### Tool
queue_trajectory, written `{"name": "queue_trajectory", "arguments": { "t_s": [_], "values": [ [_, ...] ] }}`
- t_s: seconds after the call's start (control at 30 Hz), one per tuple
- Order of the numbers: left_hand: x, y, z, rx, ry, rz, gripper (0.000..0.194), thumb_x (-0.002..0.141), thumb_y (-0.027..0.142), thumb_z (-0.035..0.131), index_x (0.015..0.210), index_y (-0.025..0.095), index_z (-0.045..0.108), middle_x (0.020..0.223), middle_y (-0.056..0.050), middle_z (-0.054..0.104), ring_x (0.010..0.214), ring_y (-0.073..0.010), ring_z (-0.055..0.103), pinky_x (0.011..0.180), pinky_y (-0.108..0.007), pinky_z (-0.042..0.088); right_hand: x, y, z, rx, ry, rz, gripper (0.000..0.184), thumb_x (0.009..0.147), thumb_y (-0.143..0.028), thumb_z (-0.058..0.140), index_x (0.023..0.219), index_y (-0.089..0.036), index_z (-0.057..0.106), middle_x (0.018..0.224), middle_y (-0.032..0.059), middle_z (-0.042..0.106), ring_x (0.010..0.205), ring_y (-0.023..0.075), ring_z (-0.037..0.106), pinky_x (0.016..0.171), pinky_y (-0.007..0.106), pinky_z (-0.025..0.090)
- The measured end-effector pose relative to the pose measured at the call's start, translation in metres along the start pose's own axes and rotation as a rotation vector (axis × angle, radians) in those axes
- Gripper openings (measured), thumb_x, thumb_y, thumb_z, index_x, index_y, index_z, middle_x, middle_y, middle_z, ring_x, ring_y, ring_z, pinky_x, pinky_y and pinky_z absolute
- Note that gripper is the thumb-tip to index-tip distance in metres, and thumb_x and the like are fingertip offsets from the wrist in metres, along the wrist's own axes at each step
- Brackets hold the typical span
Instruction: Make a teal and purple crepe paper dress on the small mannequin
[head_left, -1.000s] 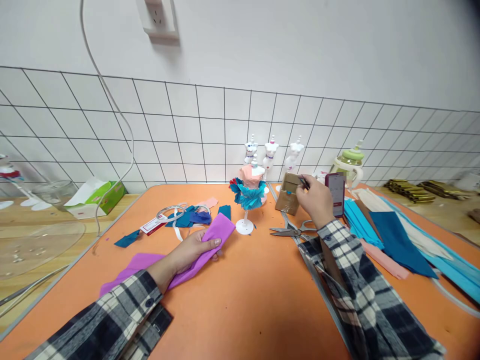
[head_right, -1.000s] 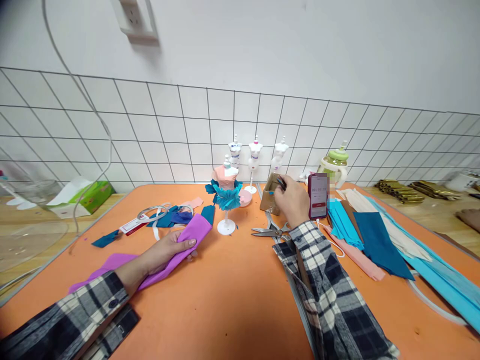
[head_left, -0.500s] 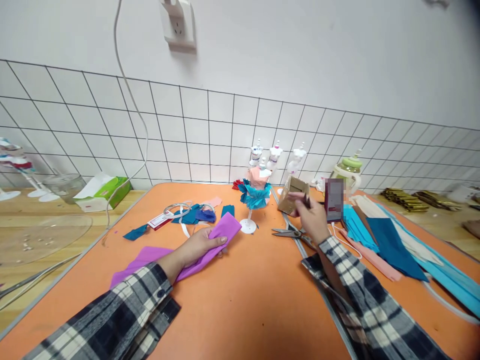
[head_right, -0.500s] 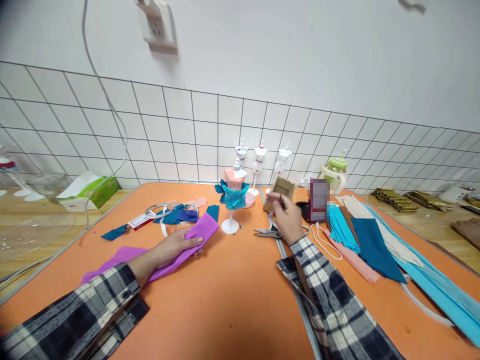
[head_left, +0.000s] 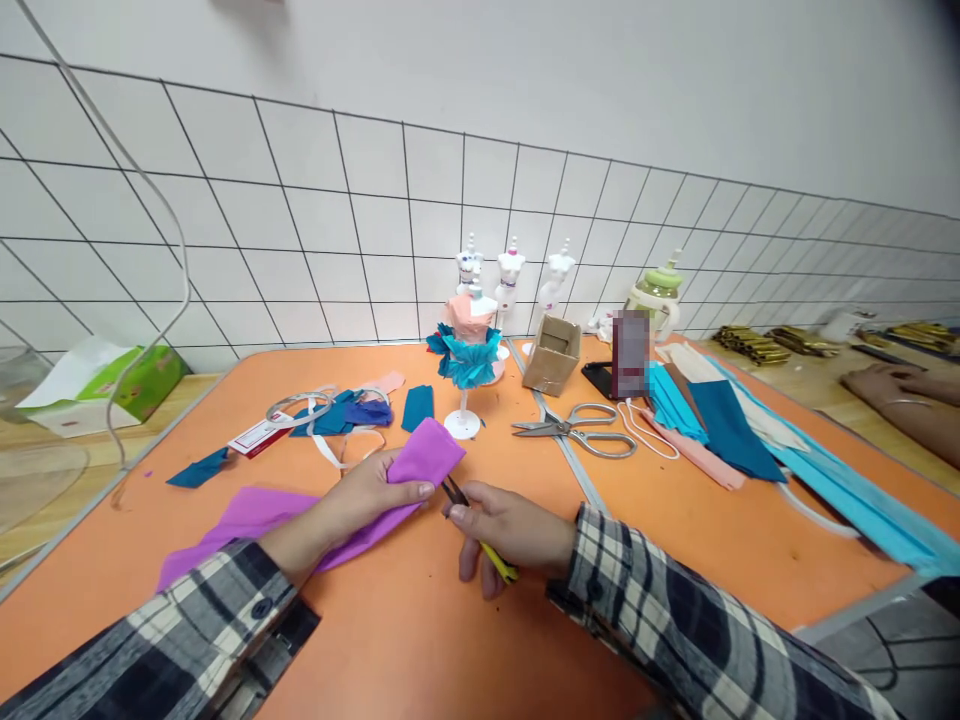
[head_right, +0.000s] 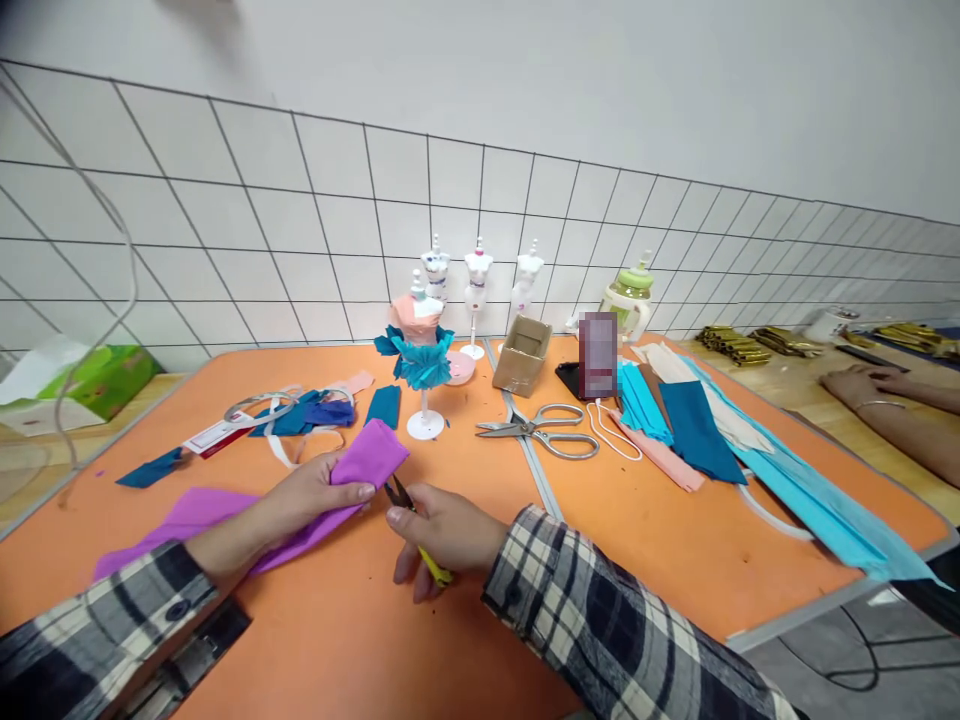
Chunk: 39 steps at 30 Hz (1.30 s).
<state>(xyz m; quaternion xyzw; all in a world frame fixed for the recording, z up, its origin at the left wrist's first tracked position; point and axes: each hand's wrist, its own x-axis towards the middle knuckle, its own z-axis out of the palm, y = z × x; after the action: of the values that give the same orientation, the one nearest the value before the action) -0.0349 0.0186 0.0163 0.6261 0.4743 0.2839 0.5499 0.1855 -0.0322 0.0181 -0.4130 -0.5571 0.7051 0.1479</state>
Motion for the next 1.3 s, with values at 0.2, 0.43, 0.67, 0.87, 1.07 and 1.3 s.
{"name": "queue_trajectory", "arguments": {
  "t_s": [0.2, 0.43, 0.67, 0.87, 1.07, 1.3],
  "values": [
    [0.0, 0.004, 0.011, 0.06, 0.083, 0.01, 0.045, 0.065, 0.056, 0.075, 0.078, 0.019, 0.053, 0.067, 0.004, 0.051, 0.063, -0.0142, 0.047, 0.057, -0.023, 0.038, -0.006, 0.0, -0.004, -0.187, 0.003, 0.003, 0.032, 0.102, -0.054, 0.03, 0.109, -0.023, 0.036, 0.071, -0.004, 0.064, 0.035, 0.0072, 0.051, 0.039, 0.017, 0.04],
    [0.0, 0.002, 0.01, 0.081, 0.083, 0.046, 0.044, 0.066, 0.055, 0.076, 0.079, 0.019, 0.053, 0.069, 0.004, 0.05, 0.064, -0.0138, 0.045, 0.056, -0.023, 0.037, -0.012, -0.009, -0.008, -0.211, 0.001, -0.014, 0.02, 0.104, -0.041, 0.03, 0.106, -0.023, 0.039, 0.069, -0.0066, 0.057, 0.033, 0.0046, 0.046, 0.038, 0.015, 0.038],
    [-0.002, 0.004, 0.012, -0.003, 0.058, 0.031, 0.044, 0.066, 0.054, 0.075, 0.081, 0.019, 0.053, 0.068, 0.004, 0.051, 0.062, -0.0141, 0.046, 0.056, -0.023, 0.038, -0.011, -0.007, -0.007, -0.174, 0.022, -0.025, 0.02, 0.103, -0.04, 0.031, 0.103, -0.023, 0.04, 0.055, -0.0086, 0.053, 0.031, 0.0069, 0.043, 0.038, 0.015, 0.035],
    [-0.003, 0.003, 0.012, 0.063, 0.077, 0.05, 0.044, 0.066, 0.054, 0.076, 0.076, 0.019, 0.051, 0.067, 0.005, 0.048, 0.061, -0.0128, 0.043, 0.054, -0.022, 0.036, -0.01, -0.004, -0.008, -0.16, 0.002, -0.071, 0.021, 0.103, -0.041, 0.033, 0.099, -0.022, 0.042, 0.052, -0.0093, 0.052, 0.029, 0.0073, 0.042, 0.035, 0.016, 0.034],
    [-0.001, 0.001, 0.011, 0.014, 0.067, 0.06, 0.042, 0.067, 0.052, 0.076, 0.079, 0.019, 0.051, 0.067, 0.005, 0.049, 0.061, -0.0127, 0.043, 0.055, -0.022, 0.036, -0.011, -0.005, -0.01, -0.138, -0.021, -0.07, 0.02, 0.103, -0.039, 0.033, 0.104, -0.022, 0.043, 0.054, -0.0088, 0.054, 0.03, 0.0077, 0.044, 0.037, 0.017, 0.035],
    [0.0, -0.002, 0.01, 0.03, 0.086, 0.079, 0.041, 0.068, 0.054, 0.074, 0.077, 0.019, 0.054, 0.066, 0.004, 0.051, 0.06, -0.013, 0.045, 0.053, -0.022, 0.037, -0.008, -0.002, -0.01, -0.136, -0.044, -0.037, 0.019, 0.102, -0.04, 0.035, 0.102, -0.023, 0.041, 0.052, -0.008, 0.055, 0.03, 0.0078, 0.044, 0.038, 0.015, 0.033]
  ]
}}
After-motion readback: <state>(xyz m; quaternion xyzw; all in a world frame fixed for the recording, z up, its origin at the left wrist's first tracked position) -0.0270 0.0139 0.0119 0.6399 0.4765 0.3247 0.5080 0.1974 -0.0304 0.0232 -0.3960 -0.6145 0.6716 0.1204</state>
